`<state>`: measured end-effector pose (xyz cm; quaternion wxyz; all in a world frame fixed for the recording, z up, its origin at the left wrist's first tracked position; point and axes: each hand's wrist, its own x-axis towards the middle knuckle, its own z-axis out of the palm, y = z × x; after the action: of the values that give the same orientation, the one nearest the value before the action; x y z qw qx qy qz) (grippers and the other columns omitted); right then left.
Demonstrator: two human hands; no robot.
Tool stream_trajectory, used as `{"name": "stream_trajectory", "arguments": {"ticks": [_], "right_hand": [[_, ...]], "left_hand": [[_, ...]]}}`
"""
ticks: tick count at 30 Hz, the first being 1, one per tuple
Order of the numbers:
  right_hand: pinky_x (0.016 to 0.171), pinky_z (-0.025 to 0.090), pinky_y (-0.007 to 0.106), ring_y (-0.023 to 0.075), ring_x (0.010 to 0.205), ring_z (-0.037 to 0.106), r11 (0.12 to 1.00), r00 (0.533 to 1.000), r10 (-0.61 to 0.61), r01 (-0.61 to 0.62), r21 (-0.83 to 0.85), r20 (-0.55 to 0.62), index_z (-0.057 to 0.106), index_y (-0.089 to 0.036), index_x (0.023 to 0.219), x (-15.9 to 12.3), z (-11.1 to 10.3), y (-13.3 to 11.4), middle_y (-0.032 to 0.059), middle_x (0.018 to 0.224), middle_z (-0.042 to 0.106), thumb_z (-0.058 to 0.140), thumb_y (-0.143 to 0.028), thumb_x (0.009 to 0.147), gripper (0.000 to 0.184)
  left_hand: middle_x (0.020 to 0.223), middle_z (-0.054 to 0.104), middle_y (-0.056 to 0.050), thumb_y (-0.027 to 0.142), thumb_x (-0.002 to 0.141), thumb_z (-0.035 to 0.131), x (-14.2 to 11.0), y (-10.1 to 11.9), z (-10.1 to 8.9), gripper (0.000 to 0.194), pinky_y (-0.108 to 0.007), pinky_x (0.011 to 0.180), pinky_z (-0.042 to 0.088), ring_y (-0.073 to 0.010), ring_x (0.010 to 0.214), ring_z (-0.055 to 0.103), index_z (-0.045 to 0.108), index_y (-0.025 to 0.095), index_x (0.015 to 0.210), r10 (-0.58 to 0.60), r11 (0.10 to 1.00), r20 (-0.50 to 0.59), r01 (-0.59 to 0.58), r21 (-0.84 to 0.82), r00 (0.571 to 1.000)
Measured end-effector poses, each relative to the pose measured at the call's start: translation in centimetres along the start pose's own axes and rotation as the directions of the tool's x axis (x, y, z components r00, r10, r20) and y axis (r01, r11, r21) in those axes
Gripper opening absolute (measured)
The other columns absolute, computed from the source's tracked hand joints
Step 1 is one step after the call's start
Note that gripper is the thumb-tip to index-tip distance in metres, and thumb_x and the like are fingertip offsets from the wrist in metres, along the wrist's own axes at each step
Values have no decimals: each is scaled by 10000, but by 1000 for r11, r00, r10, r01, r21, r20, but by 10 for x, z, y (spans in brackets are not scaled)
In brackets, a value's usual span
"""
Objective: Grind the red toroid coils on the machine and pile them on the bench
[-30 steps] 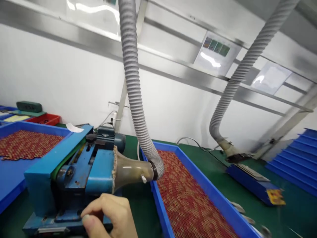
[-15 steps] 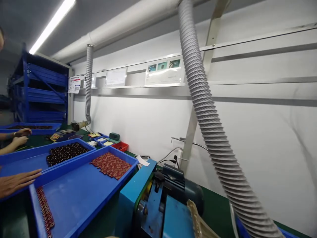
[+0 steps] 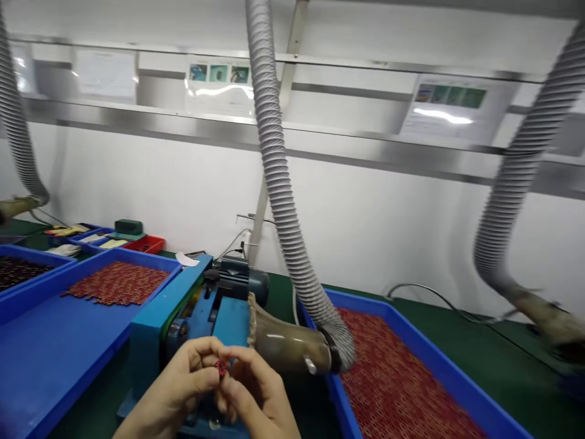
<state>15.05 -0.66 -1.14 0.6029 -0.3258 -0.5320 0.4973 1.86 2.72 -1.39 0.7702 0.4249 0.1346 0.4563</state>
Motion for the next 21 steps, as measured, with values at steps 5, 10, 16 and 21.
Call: {"name": "stream_trajectory", "arguments": {"ticks": [5,10,16,21], "right_hand": [[520,396,176,72,485,514,982,1000,15,-10,189,-26,739,-153,746,0,3,1,-30,531,561,837,-399,740,265],[402,317,169,51,367,390,944,995,99,-85,318,-26,632,-141,661,0,0,5,-62,442,475,829,-415,742,347],[432,292,161,49,399,271,945,993,-13,51,323,-118,610,-184,681,-2,-9,-3,-104,458,355,764,-434,813,322],[541,407,209,112,529,514,998,996,6,-13,-68,-94,725,-174,733,-9,-5,-10,-7,567,582,769,-507,773,339]], "left_hand": [[618,736,-45,336,672,862,-3,-1,-2,324,-154,577,474,-100,565,680,662,103,776,-30,998,46,27,58,998],[637,751,-57,376,653,866,-4,-4,2,361,-198,590,509,-135,589,702,622,119,722,-72,994,50,68,88,996],[611,737,-31,365,624,884,-9,1,12,380,-170,557,460,-103,552,678,619,117,735,-74,993,-35,77,87,997],[609,713,2,364,631,877,-10,2,15,365,-164,565,453,-92,582,655,608,134,721,24,993,-83,-14,114,996]]}}
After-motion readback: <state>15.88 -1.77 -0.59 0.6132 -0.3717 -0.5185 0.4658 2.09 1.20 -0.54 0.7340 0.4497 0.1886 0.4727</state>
